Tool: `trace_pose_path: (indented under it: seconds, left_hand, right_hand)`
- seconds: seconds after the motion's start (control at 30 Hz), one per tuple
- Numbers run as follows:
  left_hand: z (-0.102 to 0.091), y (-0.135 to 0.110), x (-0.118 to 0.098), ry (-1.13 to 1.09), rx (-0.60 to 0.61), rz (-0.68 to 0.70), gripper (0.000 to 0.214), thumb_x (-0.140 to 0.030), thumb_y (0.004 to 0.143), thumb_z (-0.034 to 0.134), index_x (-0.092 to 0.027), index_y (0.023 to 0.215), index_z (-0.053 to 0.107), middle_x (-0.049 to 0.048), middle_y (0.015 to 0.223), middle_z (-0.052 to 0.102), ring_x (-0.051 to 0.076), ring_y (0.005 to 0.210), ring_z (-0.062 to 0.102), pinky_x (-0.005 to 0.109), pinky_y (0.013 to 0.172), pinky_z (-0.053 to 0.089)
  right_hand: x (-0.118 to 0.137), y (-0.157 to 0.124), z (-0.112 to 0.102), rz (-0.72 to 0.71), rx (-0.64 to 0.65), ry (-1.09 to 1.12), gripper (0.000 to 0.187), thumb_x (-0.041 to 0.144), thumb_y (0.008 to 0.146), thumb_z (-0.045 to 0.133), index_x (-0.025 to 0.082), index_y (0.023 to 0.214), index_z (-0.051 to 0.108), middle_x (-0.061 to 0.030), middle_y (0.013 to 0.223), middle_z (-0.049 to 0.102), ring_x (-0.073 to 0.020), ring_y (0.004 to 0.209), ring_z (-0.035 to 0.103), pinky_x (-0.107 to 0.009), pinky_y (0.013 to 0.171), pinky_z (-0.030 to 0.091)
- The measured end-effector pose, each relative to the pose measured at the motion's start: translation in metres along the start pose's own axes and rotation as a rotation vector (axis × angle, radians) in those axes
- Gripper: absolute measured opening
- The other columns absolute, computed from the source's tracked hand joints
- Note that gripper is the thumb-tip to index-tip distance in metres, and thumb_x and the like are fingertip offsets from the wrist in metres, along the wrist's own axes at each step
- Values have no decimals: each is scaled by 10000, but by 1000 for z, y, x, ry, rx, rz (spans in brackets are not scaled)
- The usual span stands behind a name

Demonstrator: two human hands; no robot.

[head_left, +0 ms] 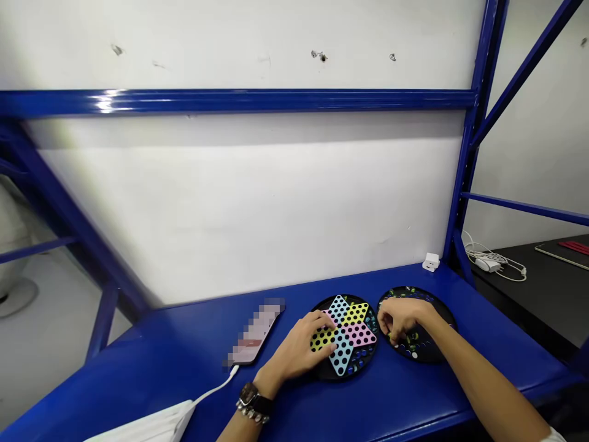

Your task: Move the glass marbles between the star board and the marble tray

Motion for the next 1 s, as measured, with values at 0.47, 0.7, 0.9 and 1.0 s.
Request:
trace_pose_path:
  seconds: [0.47, 0.7, 0.9, 1.0]
  left_hand:
    - [-1, 1, -3, 40, -11, 16, 325, -473, 863, 591, -249, 1093, 643, 56, 1214, 622, 272, 1132, 562, 407, 997, 450]
    - [0, 1, 0, 61, -3, -8, 309, -465, 855, 603, -259, 1082, 647, 50, 1228, 624, 264, 1149, 559, 403, 1013, 441]
    - [-1, 1, -1, 50, -13, 19, 287, -433, 859, 605, -261, 1084, 647, 44, 1224, 628, 255, 1147, 565, 385, 1016, 443]
    - [0, 1, 0, 38, -18, 27, 294, -443, 861, 602, -261, 1088, 643, 46, 1226, 622, 256, 1149, 563, 384, 1010, 444]
  right_hand:
    - [18, 13, -53, -242, -828, -1, 174, 248, 815, 629, 146, 933, 706, -66, 901, 669, -145, 721, 616, -266, 705, 507]
    - [32, 39, -36, -200, -832, -204, 204, 192, 888, 562, 161, 1026, 709, -79, 982, 638, -165, 799, 615, -279, 782, 478]
    - [31, 12, -53, -128, -825, -204, 254, 296, 934, 495, 185, 948, 723, -81, 976, 678, -186, 848, 626, -283, 767, 460]
    - [16, -11, -60, -47, -672, -151, 255, 409, 864, 594, 191, 822, 720, -59, 864, 706, -193, 808, 635, -276, 707, 455]
Point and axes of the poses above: each hand's wrist, its own y-axis towards the middle knuckle, its own z-axis out of the palm, x = y × z, the point moved 8 cm from there along y, towards the middle knuckle
